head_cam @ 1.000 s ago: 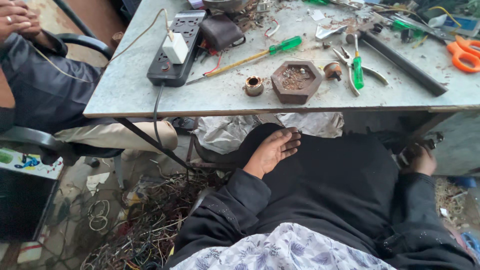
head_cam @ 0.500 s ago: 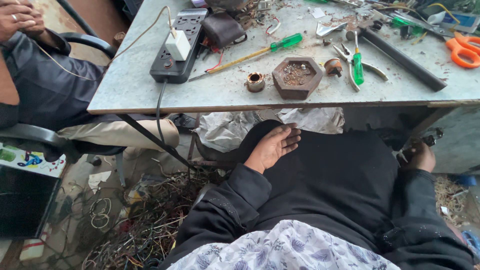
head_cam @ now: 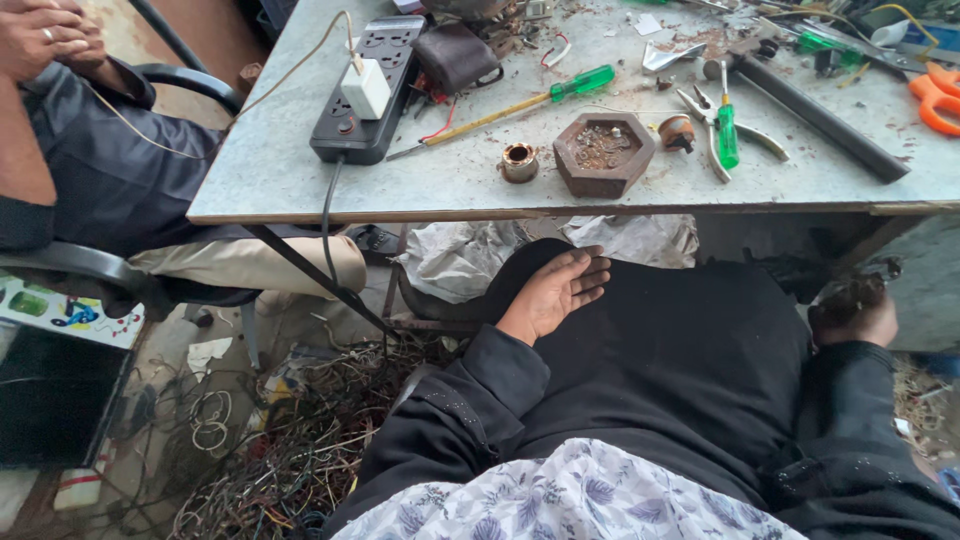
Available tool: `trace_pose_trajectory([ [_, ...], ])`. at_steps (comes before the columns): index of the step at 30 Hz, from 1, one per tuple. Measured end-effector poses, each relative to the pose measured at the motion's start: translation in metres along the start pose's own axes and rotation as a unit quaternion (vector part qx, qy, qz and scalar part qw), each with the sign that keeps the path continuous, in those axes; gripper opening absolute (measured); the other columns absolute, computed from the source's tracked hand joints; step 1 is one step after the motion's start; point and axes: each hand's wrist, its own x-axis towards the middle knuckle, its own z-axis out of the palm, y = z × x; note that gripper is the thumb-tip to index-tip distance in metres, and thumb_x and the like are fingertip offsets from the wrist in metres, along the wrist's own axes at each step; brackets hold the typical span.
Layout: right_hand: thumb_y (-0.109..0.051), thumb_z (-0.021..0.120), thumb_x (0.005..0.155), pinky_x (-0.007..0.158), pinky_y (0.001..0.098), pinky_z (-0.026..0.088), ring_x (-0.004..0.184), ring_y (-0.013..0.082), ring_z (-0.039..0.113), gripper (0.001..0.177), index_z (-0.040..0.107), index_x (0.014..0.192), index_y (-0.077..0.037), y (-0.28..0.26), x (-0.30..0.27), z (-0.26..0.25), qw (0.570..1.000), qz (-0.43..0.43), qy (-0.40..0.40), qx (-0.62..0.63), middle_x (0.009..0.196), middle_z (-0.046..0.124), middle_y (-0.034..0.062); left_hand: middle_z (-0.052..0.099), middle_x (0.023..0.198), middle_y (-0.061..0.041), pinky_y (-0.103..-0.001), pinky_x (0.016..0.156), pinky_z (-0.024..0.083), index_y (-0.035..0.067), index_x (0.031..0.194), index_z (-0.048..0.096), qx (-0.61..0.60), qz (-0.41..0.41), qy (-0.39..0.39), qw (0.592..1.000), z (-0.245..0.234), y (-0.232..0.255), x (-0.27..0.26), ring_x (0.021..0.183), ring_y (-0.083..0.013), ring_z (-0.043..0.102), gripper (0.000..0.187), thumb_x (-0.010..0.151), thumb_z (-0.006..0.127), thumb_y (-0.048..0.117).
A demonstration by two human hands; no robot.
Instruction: The person is seated on the floor in a workshop, repairing a small cylindrical electronic component. They use pliers to adjust the component and a screwdriver to manipulate its internal parts. The workspace is cluttered with tools and wires.
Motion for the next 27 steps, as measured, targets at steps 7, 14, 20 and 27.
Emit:
trace_pose_trajectory([
  [7,-0.027,0.074,0.092,0.082,0.0401,0.052,0.089,0.0251,0.063,0.026,0.059,0.102,-0.008,0.001,-0.019,0.009,0.878,-0.259,-0.086,-0.394,0.097,0.064,0.0034,0.068,0.125,-0.005,-0.037,0.100,0.052,0.009,0.136,0.058,0.003,0.006,0.001,1.000,-0.001,0.000,0.000,0.116,-0.0185,0.066,0.037,0.104,0.062,0.026],
  [14,-0.021,0.080,0.081,0.086,0.0400,0.057,0.097,0.0295,0.070,0.033,0.066,0.104,-0.002,-0.007,-0.030,0.008,0.586,-0.371,0.022,-0.720,0.100,0.069,0.0120,0.068,0.125,-0.005,-0.037,0.100,0.052,0.009,0.135,0.059,0.005,0.004,0.003,1.000,-0.001,-0.002,0.002,0.116,-0.0182,0.065,0.037,0.104,0.063,0.027],
  [20,-0.005,0.068,0.083,0.079,0.0395,0.055,0.095,0.0257,0.071,0.022,0.059,0.102,0.001,-0.004,-0.031,0.018,0.846,-0.278,0.004,-0.455,0.100,0.063,0.0079,0.068,0.125,-0.005,-0.038,0.100,0.052,0.009,0.136,0.059,0.007,0.006,0.003,1.000,-0.002,-0.003,0.002,0.115,-0.0186,0.065,0.037,0.103,0.063,0.026],
  [27,-0.002,0.065,0.097,0.062,0.0329,0.047,0.079,0.0164,0.060,0.011,0.068,0.107,-0.008,-0.002,-0.041,0.035,0.985,-0.151,-0.041,-0.065,0.094,0.064,0.0028,0.068,0.124,-0.005,-0.038,0.099,0.052,0.010,0.135,0.059,0.011,0.007,0.017,1.000,-0.001,-0.004,0.003,0.116,-0.0186,0.065,0.034,0.104,0.061,0.025],
])
